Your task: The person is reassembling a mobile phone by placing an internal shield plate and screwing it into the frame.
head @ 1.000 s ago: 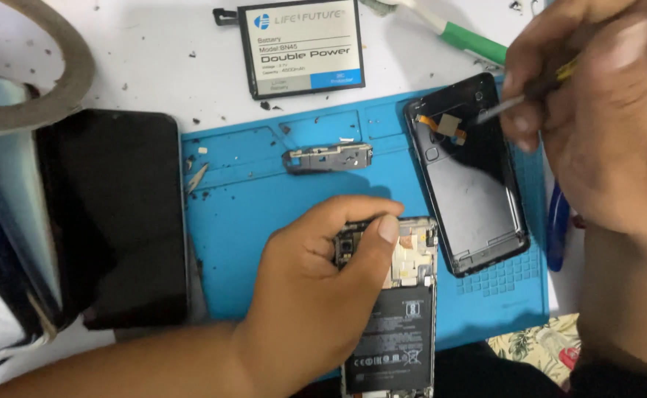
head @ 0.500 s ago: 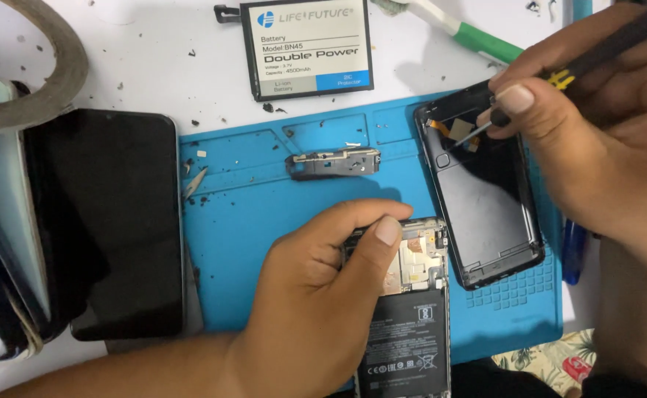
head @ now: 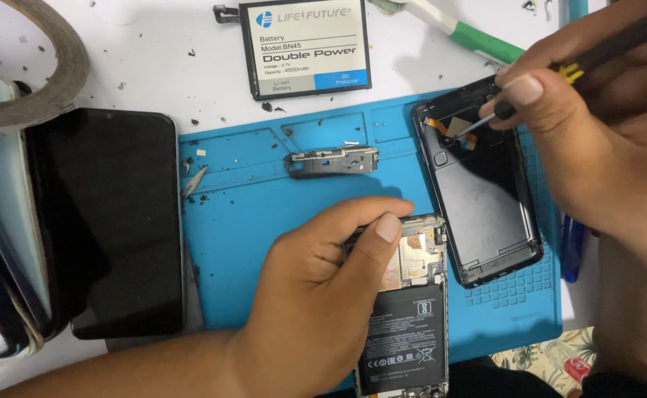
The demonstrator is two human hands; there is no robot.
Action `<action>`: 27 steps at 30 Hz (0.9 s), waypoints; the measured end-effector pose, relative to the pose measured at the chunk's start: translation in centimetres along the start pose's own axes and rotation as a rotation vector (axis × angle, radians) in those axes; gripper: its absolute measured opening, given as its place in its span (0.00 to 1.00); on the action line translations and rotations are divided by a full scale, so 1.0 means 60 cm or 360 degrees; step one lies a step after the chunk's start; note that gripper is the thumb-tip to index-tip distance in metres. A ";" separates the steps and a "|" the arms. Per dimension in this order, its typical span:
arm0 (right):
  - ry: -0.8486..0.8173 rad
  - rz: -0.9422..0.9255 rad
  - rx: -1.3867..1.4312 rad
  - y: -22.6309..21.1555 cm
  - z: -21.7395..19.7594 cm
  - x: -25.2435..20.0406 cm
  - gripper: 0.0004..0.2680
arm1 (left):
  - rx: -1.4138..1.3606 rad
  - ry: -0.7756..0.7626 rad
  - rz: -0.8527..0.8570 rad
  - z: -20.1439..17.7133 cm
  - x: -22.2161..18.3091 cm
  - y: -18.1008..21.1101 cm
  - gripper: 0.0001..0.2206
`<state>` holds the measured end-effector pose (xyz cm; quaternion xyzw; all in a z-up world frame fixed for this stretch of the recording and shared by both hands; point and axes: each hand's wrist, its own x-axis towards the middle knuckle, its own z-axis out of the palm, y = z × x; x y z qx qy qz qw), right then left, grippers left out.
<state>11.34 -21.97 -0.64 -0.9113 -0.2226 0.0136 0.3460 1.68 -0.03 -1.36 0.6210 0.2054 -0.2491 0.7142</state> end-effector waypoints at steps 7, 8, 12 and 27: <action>-0.0113 0.0293 0.0419 0.104 0.007 -0.034 0.18 | 0.0036 -0.0013 -0.0019 0.000 0.000 0.003 0.19; -0.0143 0.0313 0.0466 0.106 0.004 -0.041 0.16 | 0.0049 -0.0021 0.0016 -0.001 -0.001 0.002 0.19; -0.1984 -0.0692 0.0686 0.376 -0.061 0.114 0.18 | 0.0068 -0.0021 0.0021 -0.003 0.001 0.000 0.19; -0.0365 0.0153 0.0355 0.141 -0.012 0.048 0.15 | 0.0199 -0.0051 -0.0004 -0.005 0.002 0.010 0.17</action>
